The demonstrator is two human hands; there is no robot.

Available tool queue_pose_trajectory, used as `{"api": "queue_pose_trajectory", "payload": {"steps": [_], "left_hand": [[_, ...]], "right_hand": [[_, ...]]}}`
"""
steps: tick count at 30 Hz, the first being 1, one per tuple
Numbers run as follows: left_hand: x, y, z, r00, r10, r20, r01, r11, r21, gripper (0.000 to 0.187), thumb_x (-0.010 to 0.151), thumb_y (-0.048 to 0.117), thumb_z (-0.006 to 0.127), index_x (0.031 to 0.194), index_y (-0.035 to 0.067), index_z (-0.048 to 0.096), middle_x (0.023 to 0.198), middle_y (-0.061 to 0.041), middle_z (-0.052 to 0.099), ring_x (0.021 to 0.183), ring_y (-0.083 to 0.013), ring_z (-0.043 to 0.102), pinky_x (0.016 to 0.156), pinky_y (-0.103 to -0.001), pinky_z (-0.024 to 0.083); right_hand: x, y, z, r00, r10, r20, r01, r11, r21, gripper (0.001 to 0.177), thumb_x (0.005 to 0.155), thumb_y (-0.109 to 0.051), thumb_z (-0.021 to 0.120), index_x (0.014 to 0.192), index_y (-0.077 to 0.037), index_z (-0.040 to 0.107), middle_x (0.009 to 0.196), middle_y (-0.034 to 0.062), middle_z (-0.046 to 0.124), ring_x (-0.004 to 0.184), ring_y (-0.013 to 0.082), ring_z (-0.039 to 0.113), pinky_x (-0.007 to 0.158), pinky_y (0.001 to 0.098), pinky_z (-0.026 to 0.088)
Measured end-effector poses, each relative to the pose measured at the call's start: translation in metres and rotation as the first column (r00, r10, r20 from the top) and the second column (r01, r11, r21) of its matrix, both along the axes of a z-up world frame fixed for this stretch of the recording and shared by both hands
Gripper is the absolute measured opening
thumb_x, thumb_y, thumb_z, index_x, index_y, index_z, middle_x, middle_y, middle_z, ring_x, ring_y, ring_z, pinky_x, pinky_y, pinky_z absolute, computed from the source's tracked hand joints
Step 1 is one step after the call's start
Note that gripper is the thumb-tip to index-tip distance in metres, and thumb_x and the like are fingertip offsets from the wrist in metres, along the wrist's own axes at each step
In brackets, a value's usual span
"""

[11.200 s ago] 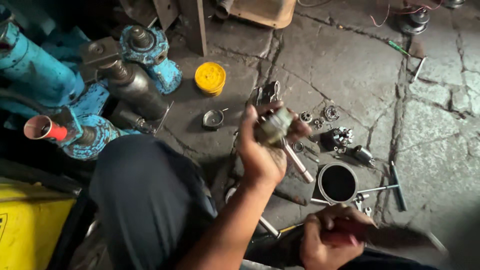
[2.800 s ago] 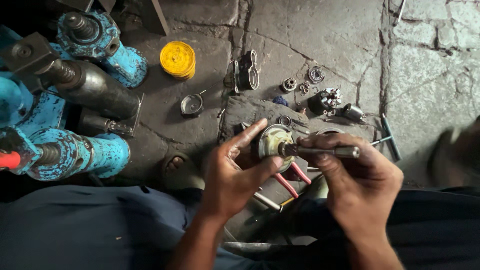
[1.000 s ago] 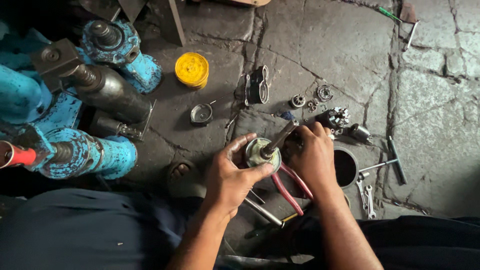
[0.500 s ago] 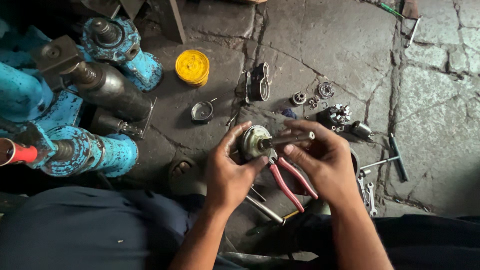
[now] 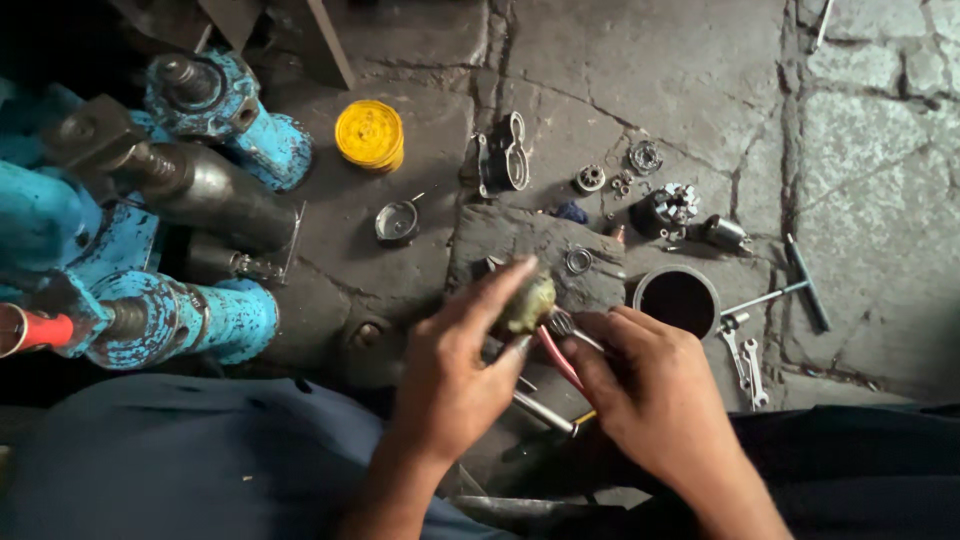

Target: The person disassembles and reassembles a planetary gear mechanism using a hammer and pliers, then cleans the components with a cloth.

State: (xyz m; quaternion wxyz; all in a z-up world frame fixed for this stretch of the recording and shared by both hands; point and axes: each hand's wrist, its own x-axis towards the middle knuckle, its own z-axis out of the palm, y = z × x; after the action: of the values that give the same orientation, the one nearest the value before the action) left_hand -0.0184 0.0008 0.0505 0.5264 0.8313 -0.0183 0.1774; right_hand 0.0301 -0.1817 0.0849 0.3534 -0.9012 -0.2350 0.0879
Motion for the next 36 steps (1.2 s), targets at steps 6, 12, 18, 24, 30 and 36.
{"api": "queue_pose_trajectory", "payload": {"steps": [6,12,18,24,30,36], "left_hand": [[0.004,-0.004,0.013,0.96,-0.003,-0.278,-0.047,0.984,-0.174,0.062,0.08,-0.005,0.075,0.139,0.011,0.063,0.117,-0.011,0.08,0.103,-0.0161,0.079,0.089,-0.029,0.06],[0.001,-0.008,0.018,0.983,-0.014,-0.184,-0.016,0.987,-0.159,0.066,0.077,-0.01,0.074,0.14,0.006,0.06,0.126,-0.013,0.075,0.115,-0.0136,0.073,0.096,-0.029,0.057],[0.002,-0.013,0.012,0.976,-0.062,-0.208,-0.013,0.94,-0.341,0.068,0.079,-0.012,0.078,0.142,0.002,0.058,0.126,-0.011,0.074,0.11,-0.0131,0.071,0.098,-0.029,0.057],[0.004,-0.016,0.01,0.95,-0.138,-0.279,-0.054,0.809,-0.586,0.069,0.08,-0.012,0.077,0.144,0.0,0.056,0.117,-0.012,0.075,0.102,-0.0131,0.072,0.093,-0.029,0.062],[0.004,-0.015,0.008,0.969,-0.144,-0.203,0.009,0.836,-0.549,0.07,0.08,-0.011,0.08,0.145,-0.002,0.055,0.124,-0.014,0.074,0.108,-0.0138,0.071,0.097,-0.029,0.06],[0.004,-0.005,0.013,0.98,-0.108,-0.166,0.071,0.974,-0.216,0.066,0.08,-0.003,0.083,0.141,0.004,0.06,0.114,-0.013,0.079,0.099,-0.015,0.079,0.088,-0.028,0.065]], "right_hand": [[-0.011,0.001,0.005,0.993,-0.106,0.048,0.105,0.994,0.026,0.019,0.086,-0.011,0.068,0.101,-0.001,0.073,0.076,0.0133,0.069,0.062,0.0312,0.068,0.054,0.0395,0.051],[-0.016,0.0,0.012,0.982,-0.123,0.145,0.113,0.991,0.074,0.016,0.082,-0.009,0.076,0.098,-0.003,0.074,0.074,0.0109,0.068,0.059,0.0286,0.067,0.051,0.0379,0.049],[-0.019,0.0,0.019,0.959,-0.172,0.224,0.134,0.975,0.175,0.018,0.08,-0.007,0.081,0.096,-0.003,0.074,0.076,0.0087,0.07,0.058,0.0233,0.068,0.05,0.0329,0.05],[-0.022,-0.002,0.026,0.955,-0.238,0.178,0.192,0.951,0.241,0.017,0.081,-0.011,0.084,0.094,-0.004,0.075,0.077,0.007,0.073,0.06,0.0136,0.072,0.052,0.0258,0.053],[-0.023,-0.002,0.027,0.953,-0.285,0.1,0.254,0.935,0.248,0.017,0.082,-0.012,0.084,0.095,-0.003,0.076,0.075,0.0055,0.075,0.062,0.01,0.076,0.053,0.0233,0.054],[-0.019,-0.007,0.027,0.967,-0.254,-0.023,0.251,0.931,0.265,0.015,0.084,-0.01,0.08,0.097,-0.003,0.076,0.074,0.0034,0.078,0.064,0.0089,0.079,0.055,0.0211,0.058]]}}
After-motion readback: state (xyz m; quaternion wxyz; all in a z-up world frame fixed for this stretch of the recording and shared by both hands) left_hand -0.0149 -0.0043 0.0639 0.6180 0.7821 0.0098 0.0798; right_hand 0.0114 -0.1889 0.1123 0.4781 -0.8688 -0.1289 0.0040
